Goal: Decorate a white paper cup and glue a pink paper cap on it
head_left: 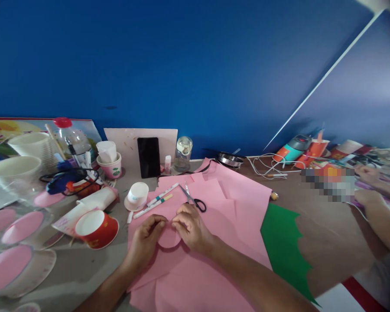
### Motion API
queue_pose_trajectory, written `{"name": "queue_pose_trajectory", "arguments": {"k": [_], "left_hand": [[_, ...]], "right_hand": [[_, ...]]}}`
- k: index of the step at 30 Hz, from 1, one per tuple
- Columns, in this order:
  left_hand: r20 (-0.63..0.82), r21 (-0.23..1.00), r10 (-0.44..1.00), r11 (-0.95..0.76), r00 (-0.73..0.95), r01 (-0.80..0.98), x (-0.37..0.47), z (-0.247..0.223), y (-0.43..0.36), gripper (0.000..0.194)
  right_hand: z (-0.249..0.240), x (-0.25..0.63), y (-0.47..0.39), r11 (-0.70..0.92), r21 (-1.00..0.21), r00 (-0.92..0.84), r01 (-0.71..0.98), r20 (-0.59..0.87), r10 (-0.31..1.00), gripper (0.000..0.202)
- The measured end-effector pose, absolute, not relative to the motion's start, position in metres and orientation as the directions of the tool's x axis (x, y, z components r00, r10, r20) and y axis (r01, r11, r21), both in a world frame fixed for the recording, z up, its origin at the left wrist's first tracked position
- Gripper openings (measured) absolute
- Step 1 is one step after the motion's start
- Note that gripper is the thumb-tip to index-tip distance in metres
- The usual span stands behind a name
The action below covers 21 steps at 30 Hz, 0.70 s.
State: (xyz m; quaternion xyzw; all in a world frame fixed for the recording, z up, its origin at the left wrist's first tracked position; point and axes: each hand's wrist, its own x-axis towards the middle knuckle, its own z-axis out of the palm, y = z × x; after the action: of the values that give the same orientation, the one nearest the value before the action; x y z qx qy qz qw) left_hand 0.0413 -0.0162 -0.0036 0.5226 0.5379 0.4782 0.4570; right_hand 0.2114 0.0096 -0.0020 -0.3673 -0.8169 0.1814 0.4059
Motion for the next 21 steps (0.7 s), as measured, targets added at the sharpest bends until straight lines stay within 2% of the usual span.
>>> {"name": "queue_pose_trajectory", "arguments": {"k": [11,16,21], "left_hand": [[-0.003,0.994,1.000,0.006,-0.021,0.114,0.0424,0.0016,-0.0168,0.022],[-0.004,0.992,0.999,0.009,-0.039,0.127,0.0390,0.0021,-0.0159,0.028],[-0.006,0.984,0.998,-0.004,0.055,0.176,0.0405,-0.0016,-0.0191,0.029]], "right_hand": [[-0.0031,0.2090,0.0089,0.681,-0.598,-0.376,0.422,0.568,0.732,0.019],[-0.0014,0.2093,0.0106,0.621,-0.667,-0.305,0.413,0.541,0.784,0.021],[0.0006,0.2096,0.0115,0.554,-0.724,-0.203,0.411,0.520,0.830,0.022]]}}
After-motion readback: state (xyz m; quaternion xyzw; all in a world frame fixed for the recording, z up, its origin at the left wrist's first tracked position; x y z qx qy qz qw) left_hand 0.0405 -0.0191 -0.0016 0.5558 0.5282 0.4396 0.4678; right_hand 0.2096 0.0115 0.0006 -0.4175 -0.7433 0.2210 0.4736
